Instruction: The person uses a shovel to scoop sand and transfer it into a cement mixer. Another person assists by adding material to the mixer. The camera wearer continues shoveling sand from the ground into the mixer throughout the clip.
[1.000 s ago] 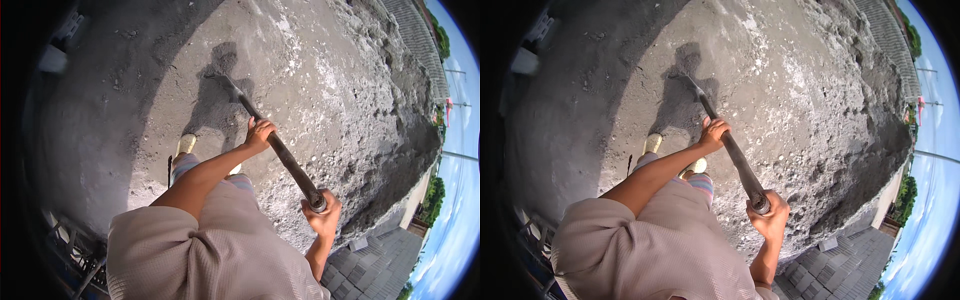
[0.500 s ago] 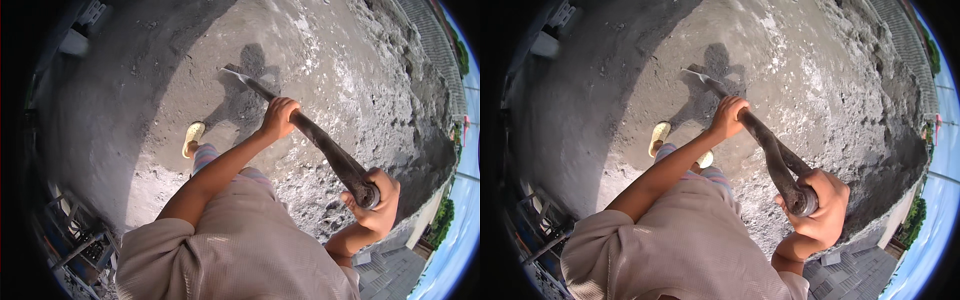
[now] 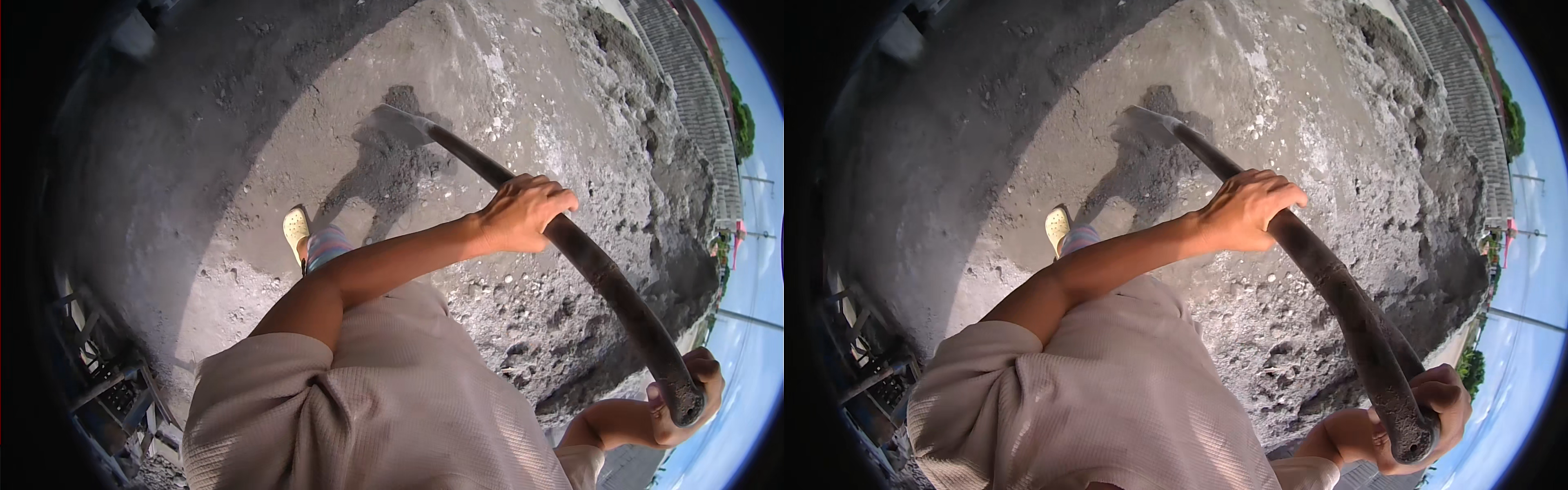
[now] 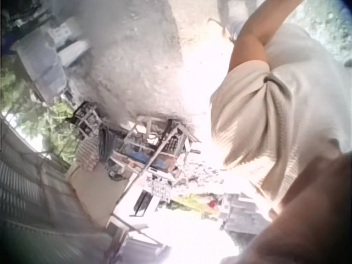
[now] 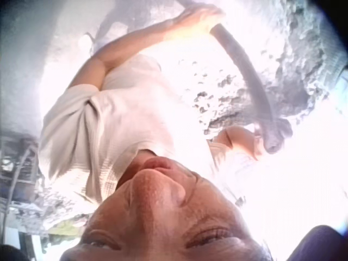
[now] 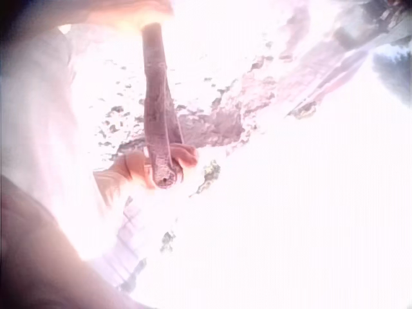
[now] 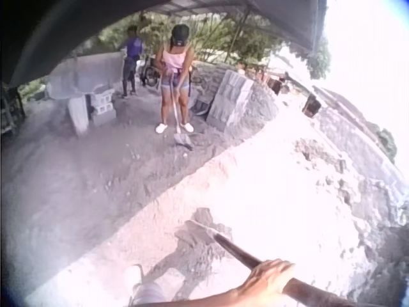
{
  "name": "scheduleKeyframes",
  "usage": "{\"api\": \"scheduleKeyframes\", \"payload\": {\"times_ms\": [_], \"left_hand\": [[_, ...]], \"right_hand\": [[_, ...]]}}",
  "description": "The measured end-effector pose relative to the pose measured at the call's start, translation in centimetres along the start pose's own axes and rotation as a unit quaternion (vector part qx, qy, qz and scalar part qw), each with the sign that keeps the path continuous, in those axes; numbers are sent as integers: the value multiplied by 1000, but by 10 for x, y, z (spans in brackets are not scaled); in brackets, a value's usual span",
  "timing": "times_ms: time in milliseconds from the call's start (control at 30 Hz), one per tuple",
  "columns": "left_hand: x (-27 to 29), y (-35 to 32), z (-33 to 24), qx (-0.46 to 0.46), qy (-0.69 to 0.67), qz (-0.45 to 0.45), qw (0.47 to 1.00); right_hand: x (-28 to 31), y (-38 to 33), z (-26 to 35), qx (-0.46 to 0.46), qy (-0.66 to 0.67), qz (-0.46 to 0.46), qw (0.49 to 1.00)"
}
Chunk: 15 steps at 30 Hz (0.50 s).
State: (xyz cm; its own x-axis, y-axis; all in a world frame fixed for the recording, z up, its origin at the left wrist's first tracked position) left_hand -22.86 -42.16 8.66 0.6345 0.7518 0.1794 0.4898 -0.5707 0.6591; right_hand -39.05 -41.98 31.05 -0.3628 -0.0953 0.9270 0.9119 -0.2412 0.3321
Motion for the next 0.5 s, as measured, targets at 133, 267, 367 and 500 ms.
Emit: {"api": "scheduleKeyframes", "payload": {"times_ms": [133,267,367,500], "left_hand": [[31,26,-39,-66,-6,-25,997],[48,-21,45,32,11,-50,998],[69,-144,193,256,191,-107,941],[91,-200,227,339,259,-87,900]], "right_hand": [[46,12,18,62,-36,36,997],[-48,57,45,-93,38,-81,992],[-240,65,34,-87,52,122,987],[-266,66,87,-39,70,218,973]]}}
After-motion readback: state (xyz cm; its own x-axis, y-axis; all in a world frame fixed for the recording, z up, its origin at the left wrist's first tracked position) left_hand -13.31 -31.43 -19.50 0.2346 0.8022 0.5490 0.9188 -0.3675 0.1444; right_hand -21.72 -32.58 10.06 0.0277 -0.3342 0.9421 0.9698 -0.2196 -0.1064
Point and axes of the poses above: each hand's wrist, its own y-axis towards the middle knuckle, its own x-axis out of the back of the hand, z = x × y, the point moved 6 cm from there along y, towards the middle knuckle, and after that the axes turned 3 degrees about -z, right-handed, at the moved point
